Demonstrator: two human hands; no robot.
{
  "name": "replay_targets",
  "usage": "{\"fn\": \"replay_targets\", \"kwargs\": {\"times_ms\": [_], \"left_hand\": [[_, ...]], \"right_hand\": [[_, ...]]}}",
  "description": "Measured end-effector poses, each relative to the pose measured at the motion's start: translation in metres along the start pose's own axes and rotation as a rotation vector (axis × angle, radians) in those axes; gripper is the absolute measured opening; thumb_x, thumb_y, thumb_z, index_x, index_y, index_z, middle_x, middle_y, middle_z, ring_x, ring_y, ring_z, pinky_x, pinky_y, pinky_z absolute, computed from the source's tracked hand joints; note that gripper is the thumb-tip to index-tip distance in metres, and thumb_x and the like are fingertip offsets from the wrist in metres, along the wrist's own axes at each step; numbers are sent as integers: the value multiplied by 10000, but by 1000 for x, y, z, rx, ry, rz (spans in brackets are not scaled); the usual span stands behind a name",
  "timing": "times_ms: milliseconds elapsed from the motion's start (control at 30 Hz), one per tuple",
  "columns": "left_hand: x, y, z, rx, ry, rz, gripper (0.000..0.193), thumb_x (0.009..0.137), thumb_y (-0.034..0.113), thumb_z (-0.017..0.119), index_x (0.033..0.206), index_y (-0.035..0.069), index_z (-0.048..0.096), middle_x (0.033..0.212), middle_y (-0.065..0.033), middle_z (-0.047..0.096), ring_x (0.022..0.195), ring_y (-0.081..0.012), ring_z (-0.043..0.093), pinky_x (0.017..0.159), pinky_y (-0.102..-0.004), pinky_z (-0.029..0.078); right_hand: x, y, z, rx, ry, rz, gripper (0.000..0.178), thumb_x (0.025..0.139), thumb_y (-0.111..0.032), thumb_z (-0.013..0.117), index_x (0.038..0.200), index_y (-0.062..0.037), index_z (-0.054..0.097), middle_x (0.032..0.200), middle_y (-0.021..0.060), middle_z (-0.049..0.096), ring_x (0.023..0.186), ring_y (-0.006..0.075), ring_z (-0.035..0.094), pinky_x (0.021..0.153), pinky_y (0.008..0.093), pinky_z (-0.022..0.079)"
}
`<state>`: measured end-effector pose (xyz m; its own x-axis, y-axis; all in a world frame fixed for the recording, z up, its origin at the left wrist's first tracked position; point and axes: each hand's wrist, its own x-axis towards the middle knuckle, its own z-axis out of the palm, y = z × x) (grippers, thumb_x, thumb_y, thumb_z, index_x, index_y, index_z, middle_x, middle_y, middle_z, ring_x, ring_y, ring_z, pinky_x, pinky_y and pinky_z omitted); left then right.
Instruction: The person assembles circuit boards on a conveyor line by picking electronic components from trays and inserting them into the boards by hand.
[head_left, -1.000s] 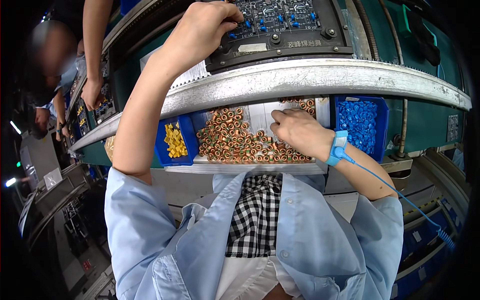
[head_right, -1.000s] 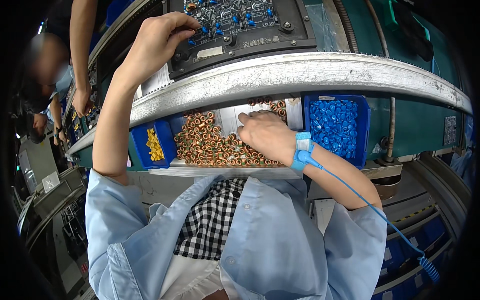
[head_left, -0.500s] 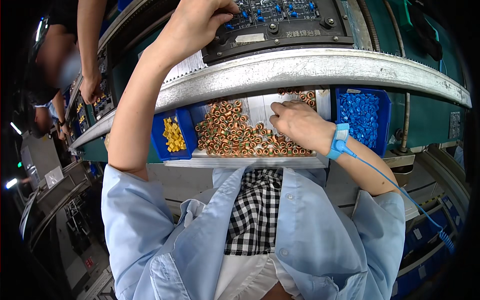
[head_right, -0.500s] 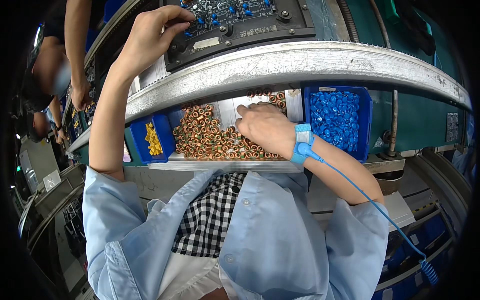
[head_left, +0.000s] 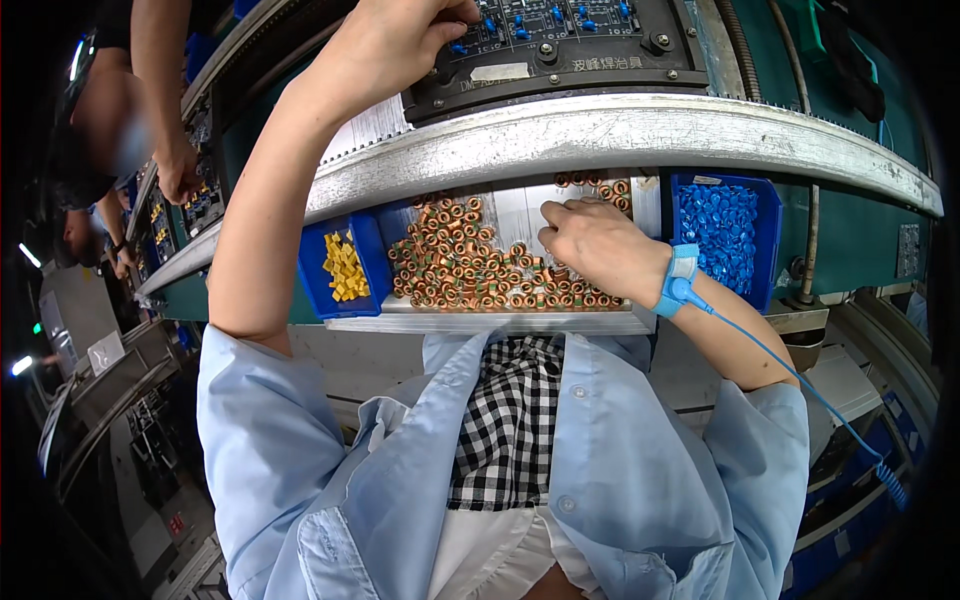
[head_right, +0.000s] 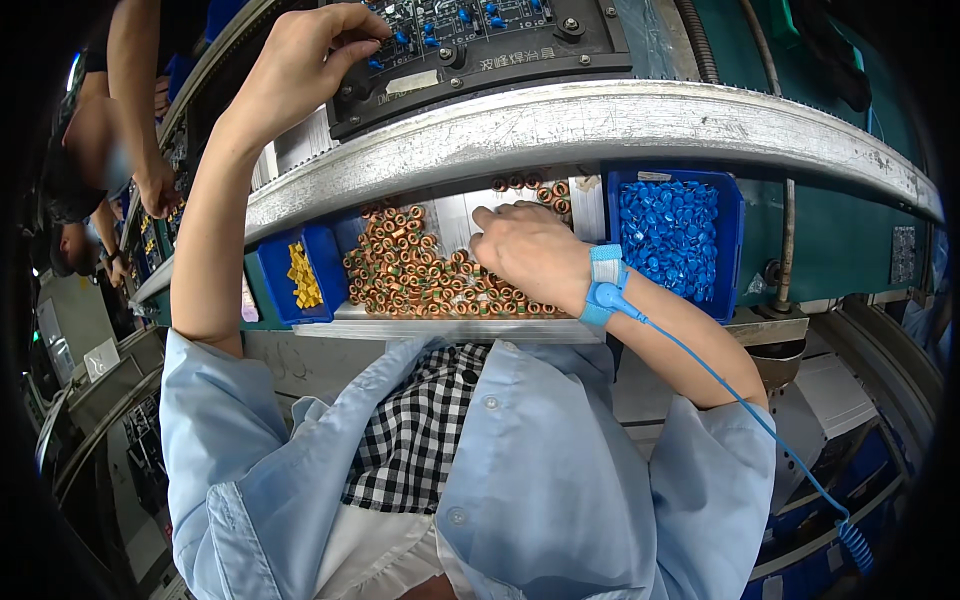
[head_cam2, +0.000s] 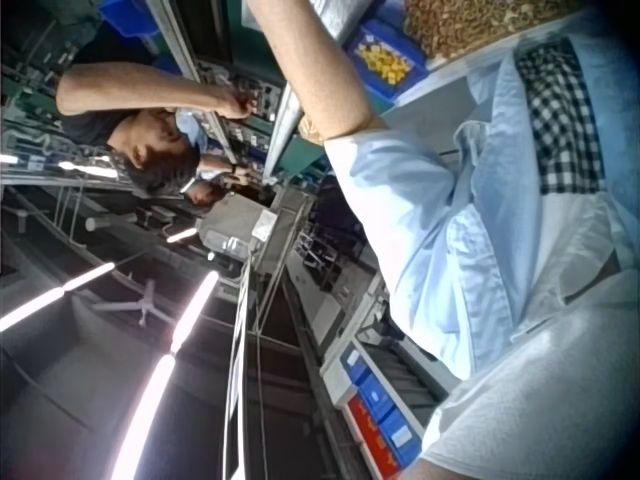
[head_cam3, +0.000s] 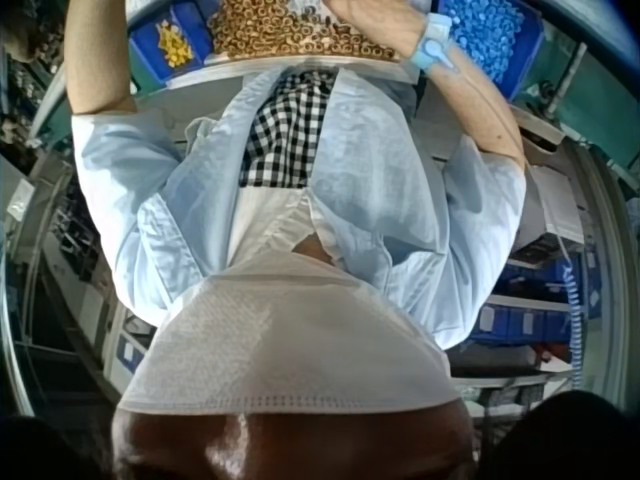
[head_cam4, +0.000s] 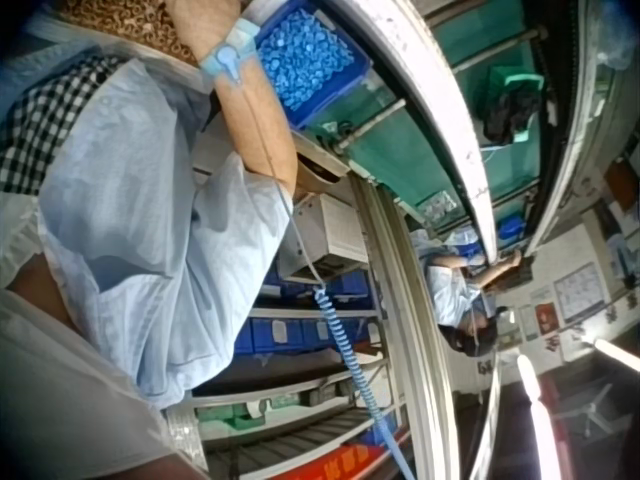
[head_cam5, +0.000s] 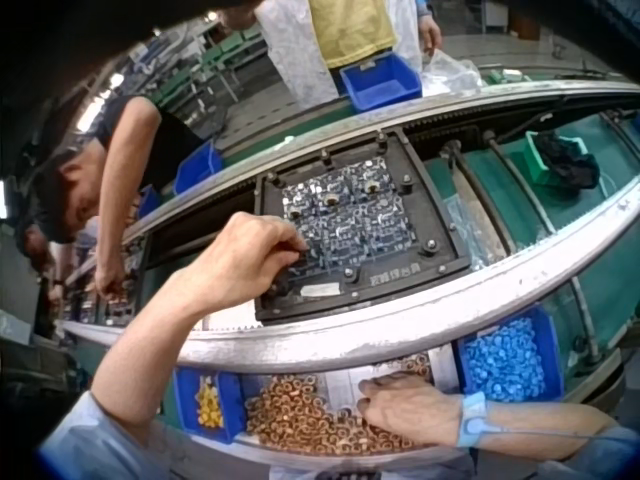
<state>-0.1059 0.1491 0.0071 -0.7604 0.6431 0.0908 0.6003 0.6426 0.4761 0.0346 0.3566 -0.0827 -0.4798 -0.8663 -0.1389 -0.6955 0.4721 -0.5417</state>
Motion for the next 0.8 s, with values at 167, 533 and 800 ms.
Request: {"fn": "replay_targets", "kwargs": {"times_ms": [167, 533, 800], "left_hand": [[0, 1, 2, 20, 36, -27, 95, 701, -55, 588, 785, -87, 621, 720, -146, 650, 562, -255, 602, 547, -307, 500], [-5, -13, 17, 14, 142, 142, 91, 698, -64, 584, 779, -93, 614, 730, -145, 649, 571, -260, 601, 548, -305, 501], [-10, -23, 29, 58, 234, 209, 101, 704, -67, 580, 798, -91, 608, 759, -145, 647, 601, -257, 603, 581, -299, 508]], "right_hand": [[0, 1, 3, -7, 12, -12, 38, 726, -14, 527, 736, 15, 550, 868, 158, 541, 697, 302, 592, 722, 374, 483], [-2, 4, 7, -17, 151, -65, 89, 721, -36, 529, 664, 5, 584, 822, 160, 575, 629, 290, 597, 612, 364, 490], [-3, 3, 9, -21, 143, -61, 78, 716, -31, 531, 676, 8, 586, 830, 163, 576, 646, 288, 600, 628, 368, 492]]}}
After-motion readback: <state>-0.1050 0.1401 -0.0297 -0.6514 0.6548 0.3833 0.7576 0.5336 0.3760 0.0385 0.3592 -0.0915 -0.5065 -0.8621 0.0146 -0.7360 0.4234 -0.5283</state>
